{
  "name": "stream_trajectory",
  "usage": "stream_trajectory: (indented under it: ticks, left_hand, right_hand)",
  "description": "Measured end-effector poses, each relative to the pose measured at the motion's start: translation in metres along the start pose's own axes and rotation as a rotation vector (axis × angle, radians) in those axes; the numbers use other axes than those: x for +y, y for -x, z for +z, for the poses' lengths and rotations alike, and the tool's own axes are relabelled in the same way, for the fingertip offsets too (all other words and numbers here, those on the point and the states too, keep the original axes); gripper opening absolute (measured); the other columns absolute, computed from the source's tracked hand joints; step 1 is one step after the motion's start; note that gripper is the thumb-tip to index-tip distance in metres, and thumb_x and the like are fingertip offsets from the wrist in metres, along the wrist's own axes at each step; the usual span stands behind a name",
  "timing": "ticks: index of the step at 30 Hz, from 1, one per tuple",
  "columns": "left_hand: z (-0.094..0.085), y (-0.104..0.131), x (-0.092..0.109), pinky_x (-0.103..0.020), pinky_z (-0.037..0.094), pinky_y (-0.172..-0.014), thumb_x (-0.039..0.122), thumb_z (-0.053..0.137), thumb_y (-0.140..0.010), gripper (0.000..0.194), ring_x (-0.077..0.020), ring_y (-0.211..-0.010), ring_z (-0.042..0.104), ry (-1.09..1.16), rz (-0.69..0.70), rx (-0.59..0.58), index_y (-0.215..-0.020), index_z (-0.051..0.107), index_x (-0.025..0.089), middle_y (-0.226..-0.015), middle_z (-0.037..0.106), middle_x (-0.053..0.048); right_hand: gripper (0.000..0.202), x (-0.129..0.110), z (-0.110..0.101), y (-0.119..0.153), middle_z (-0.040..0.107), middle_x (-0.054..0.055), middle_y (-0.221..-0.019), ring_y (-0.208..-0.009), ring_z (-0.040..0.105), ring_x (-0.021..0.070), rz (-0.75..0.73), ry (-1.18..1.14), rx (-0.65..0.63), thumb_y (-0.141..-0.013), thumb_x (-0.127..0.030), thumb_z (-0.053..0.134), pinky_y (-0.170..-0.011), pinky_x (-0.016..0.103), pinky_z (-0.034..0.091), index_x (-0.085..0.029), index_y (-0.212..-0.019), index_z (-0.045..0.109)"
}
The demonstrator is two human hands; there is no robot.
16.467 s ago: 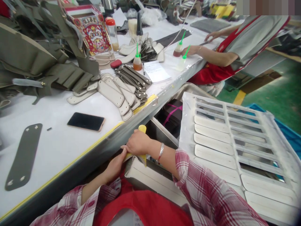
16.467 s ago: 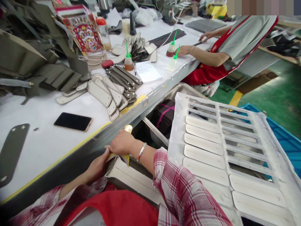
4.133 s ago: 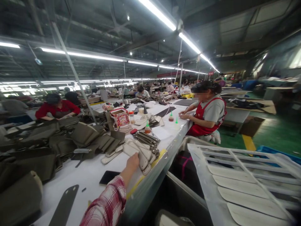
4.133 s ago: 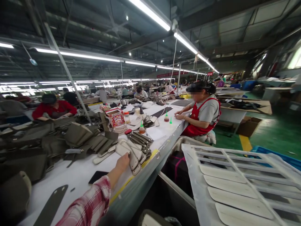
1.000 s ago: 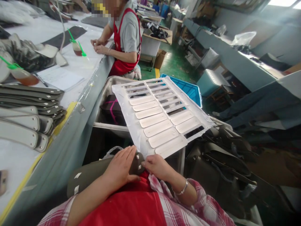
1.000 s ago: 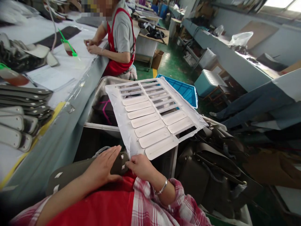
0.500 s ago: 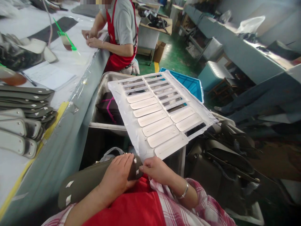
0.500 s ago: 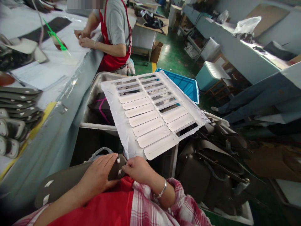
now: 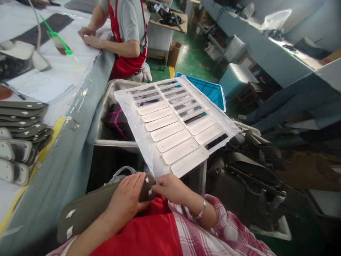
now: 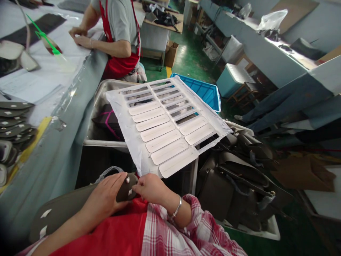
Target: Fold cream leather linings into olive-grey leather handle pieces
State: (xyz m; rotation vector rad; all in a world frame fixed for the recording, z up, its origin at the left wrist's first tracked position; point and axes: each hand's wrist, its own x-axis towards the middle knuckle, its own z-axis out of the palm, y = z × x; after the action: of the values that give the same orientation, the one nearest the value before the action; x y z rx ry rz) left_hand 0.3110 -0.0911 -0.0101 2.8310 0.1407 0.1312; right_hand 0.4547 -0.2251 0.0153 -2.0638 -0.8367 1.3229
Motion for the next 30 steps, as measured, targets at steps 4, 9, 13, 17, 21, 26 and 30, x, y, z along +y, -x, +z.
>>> stream_trajectory:
  ticks: [4, 9, 13, 17, 21, 26, 30]
  left_hand:
    - [0.0, 0.0, -0.001, -0.045, 0.042, -0.093, 0.043, 0.07, -0.063, 0.074, -0.031, -0.108, 0.051, -0.001, -0.002, -0.027, -0.123, 0.043, 0.008, -0.119, 0.054, -0.018]
    - [-0.002, -0.001, 0.0, -0.043, 0.041, -0.094, 0.043, 0.069, -0.065, 0.072, -0.0297, -0.108, 0.051, 0.018, -0.007, -0.058, -0.122, 0.044, 0.007, -0.119, 0.054, -0.018]
    - [-0.007, -0.004, 0.002, -0.043, 0.04, -0.094, 0.043, 0.066, -0.067, 0.067, -0.0294, -0.107, 0.051, 0.037, -0.031, -0.061, -0.12, 0.046, 0.007, -0.118, 0.055, -0.018]
    - [-0.01, -0.006, 0.003, -0.043, 0.041, -0.093, 0.042, 0.067, -0.066, 0.065, -0.0289, -0.105, 0.052, 0.052, -0.052, -0.079, -0.117, 0.048, 0.007, -0.115, 0.057, -0.018]
    - [-0.009, -0.008, 0.002, -0.042, 0.042, -0.092, 0.041, 0.069, -0.063, 0.07, -0.0288, -0.103, 0.053, 0.074, -0.07, -0.111, -0.12, 0.045, 0.007, -0.115, 0.056, -0.018]
    - [-0.007, -0.011, 0.002, -0.043, 0.042, -0.091, 0.043, 0.067, -0.063, 0.07, -0.0301, -0.103, 0.054, 0.073, -0.066, -0.109, -0.119, 0.046, 0.008, -0.114, 0.057, -0.018]
    - [-0.007, -0.011, 0.005, -0.043, 0.044, -0.088, 0.044, 0.064, -0.065, 0.063, -0.0298, -0.1, 0.055, 0.07, -0.075, -0.096, -0.116, 0.047, 0.01, -0.112, 0.057, -0.017]
  right_hand:
    - [0.035, 0.006, 0.004, -0.001, 0.05, -0.004, -0.042, -0.034, 0.04, 0.0044, -0.001, -0.058, -0.02, -0.08, -0.039, 0.049, -0.038, 0.016, 0.029, -0.016, -0.055, 0.053]
    - [0.034, 0.009, 0.005, -0.002, 0.049, -0.005, -0.041, -0.034, 0.04, 0.0045, 0.006, -0.075, -0.032, -0.079, -0.04, 0.05, -0.038, 0.016, 0.03, -0.016, -0.054, 0.053]
    - [0.033, 0.008, 0.004, -0.003, 0.048, -0.005, -0.04, -0.034, 0.041, 0.0056, 0.014, -0.073, -0.055, -0.077, -0.04, 0.052, -0.037, 0.017, 0.03, -0.017, -0.053, 0.052]
    - [0.032, 0.005, 0.002, -0.002, 0.049, -0.005, -0.04, -0.033, 0.042, 0.0058, 0.009, -0.073, -0.051, -0.076, -0.039, 0.053, -0.036, 0.017, 0.031, -0.017, -0.053, 0.052]
    - [0.033, 0.003, 0.001, -0.001, 0.05, -0.005, -0.041, -0.034, 0.043, 0.0062, 0.004, -0.058, -0.049, -0.076, -0.04, 0.053, -0.037, 0.017, 0.032, -0.017, -0.053, 0.052]
    - [0.031, 0.001, 0.001, -0.001, 0.051, -0.004, -0.041, -0.035, 0.044, 0.0062, 0.026, -0.011, -0.038, -0.076, -0.038, 0.052, -0.039, 0.017, 0.032, -0.016, -0.054, 0.054]
    - [0.028, 0.0, 0.002, -0.002, 0.049, -0.004, -0.041, -0.037, 0.044, 0.0066, 0.063, 0.036, -0.03, -0.075, -0.034, 0.052, -0.041, 0.018, 0.031, -0.016, -0.054, 0.055]
